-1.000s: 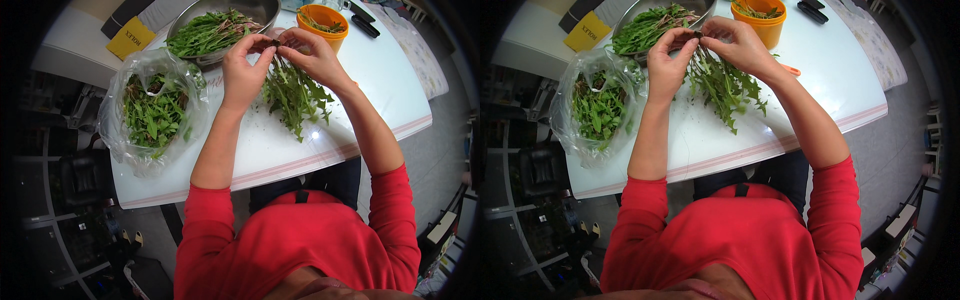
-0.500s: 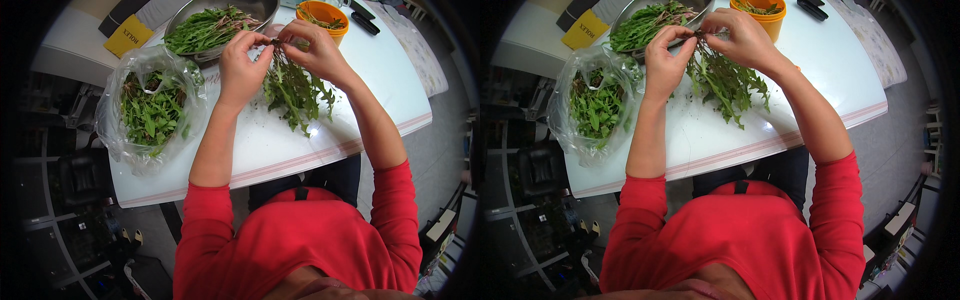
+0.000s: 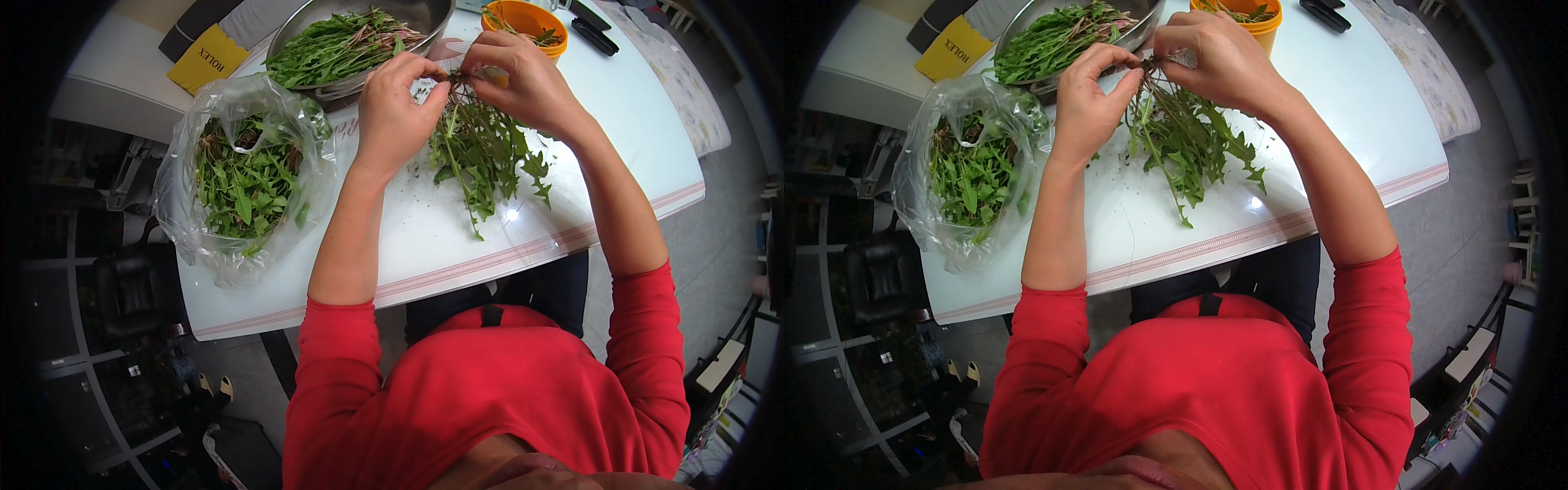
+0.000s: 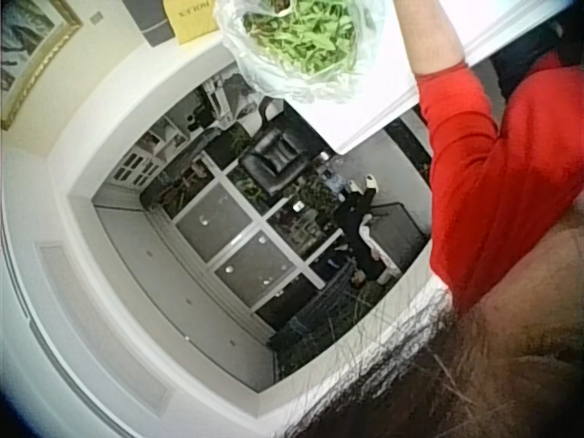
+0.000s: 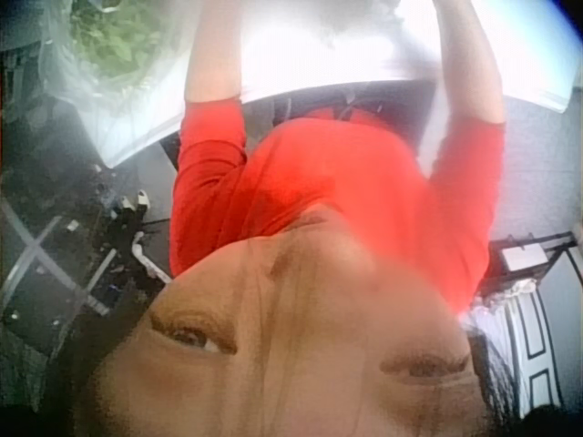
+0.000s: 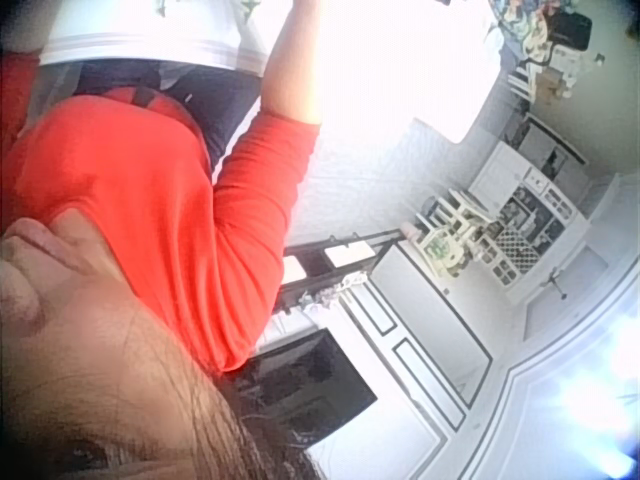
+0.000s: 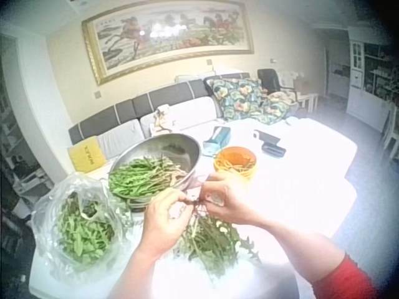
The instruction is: The person trims the root ends of leafy green vegetables using a small knife and places the trimmed pieces into a yellow container. They repeatedly pick up bunches from a plastic bag, cut the ends, and set the cleaned greens aside on the table.
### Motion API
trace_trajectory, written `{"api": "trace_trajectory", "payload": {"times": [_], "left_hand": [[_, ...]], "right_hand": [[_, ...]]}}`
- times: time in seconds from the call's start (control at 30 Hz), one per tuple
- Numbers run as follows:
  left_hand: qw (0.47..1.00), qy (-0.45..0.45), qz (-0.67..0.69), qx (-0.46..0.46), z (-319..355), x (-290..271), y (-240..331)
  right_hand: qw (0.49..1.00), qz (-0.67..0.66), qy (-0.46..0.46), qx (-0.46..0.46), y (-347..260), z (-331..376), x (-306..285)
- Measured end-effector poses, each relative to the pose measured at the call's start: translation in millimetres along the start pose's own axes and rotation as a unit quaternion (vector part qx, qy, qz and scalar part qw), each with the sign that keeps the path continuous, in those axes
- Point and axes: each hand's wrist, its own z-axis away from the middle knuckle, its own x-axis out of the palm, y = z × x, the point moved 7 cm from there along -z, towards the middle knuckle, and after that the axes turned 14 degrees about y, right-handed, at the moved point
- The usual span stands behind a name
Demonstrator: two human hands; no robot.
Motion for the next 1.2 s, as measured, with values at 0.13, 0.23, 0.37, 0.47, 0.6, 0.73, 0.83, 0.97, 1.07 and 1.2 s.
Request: {"api": "trace_trajectory", "payload": {"times": [0.13,0.23,0.37,0.47,0.6,0.73,0.83,0.97,1.07,1.2], "left_hand": [[0.999,0.006,-0.014,0.032,0.6,1.3,0.4],[0.999,0.006,-0.02,0.031,1.2,2.5,0.4],[0.999,-0.003,-0.031,0.027,2.0,4.9,-1.6],[0.999,-0.011,-0.04,0.033,2.5,5.2,-0.5],[0.997,-0.013,-0.055,0.055,4.3,4.9,4.5],[1.0,0.0,-0.019,0.0,2.1,1.6,-10.4],[0.995,0.031,0.07,-0.068,0.9,0.6,-17.4],[0.975,0.051,0.163,-0.141,5.6,6.7,-34.3],[0.962,0.054,0.209,-0.17,5.2,8.7,-30.7],[0.977,0.075,0.168,-0.107,3.4,5.3,-16.7]], "right_hand": [[1.0,0.017,-0.001,-0.015,1.4,1.3,0.7],[0.999,0.025,-0.003,-0.023,4.7,2.9,1.6],[0.998,0.011,0.032,-0.053,4.9,4.5,-0.7],[0.998,0.013,0.022,-0.055,7.5,5.9,0.5],[0.998,0.027,0.011,-0.058,11.7,7.7,-0.7],[0.999,-0.034,-0.012,0.034,23.4,7.0,-9.0],[0.991,-0.095,0.076,0.061,36.8,10.5,-11.0],[0.981,-0.084,0.176,0.014,26.2,23.4,-3.2],[0.982,-0.1,0.158,0.024,26.5,26.2,1.4],[0.978,-0.118,0.166,0.053,24.8,27.3,3.2]]}}
